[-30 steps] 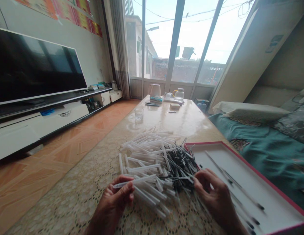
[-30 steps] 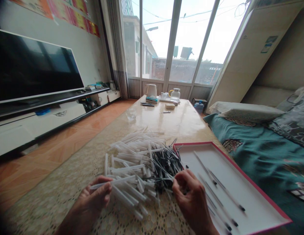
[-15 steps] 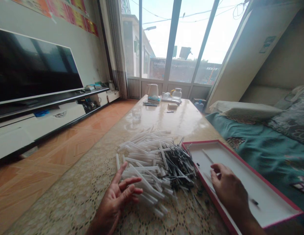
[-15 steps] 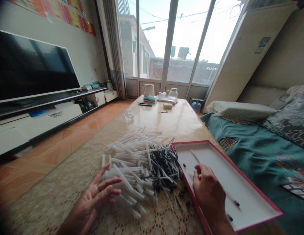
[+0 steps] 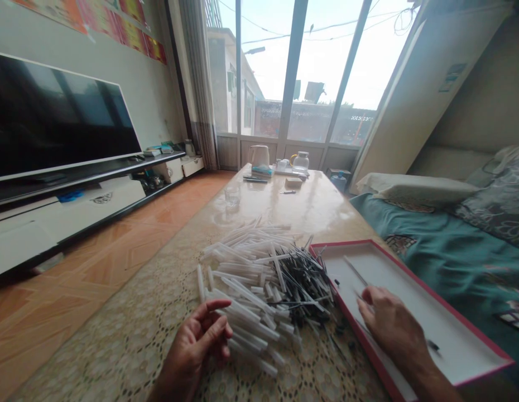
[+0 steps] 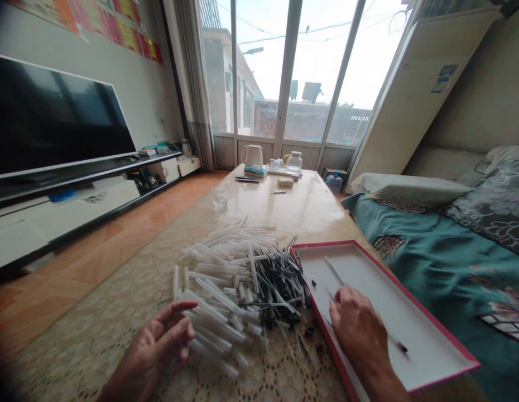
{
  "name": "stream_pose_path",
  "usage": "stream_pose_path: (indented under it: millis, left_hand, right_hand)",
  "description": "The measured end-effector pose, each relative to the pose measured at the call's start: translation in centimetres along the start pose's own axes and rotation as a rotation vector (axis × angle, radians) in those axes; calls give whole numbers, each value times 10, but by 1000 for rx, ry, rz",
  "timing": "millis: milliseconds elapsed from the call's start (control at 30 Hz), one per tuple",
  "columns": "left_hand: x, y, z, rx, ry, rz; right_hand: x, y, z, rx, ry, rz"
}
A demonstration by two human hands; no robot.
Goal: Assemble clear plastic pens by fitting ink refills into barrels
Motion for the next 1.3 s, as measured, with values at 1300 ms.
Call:
stream_pose_path:
  millis: [1300]
  left_hand:
    - [2,8,-12,287,18,-91]
  right_hand:
    - [-44,45,-141,439,622,72]
Point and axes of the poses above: each hand's wrist, its own x-axis towards the middle knuckle, its own y-axis out of the back of the hand, z = x × y, the point moved 10 cm from there along x, towards the middle knuckle, and after that the axes turned 3 degrees about z, right-handed, at the moved point
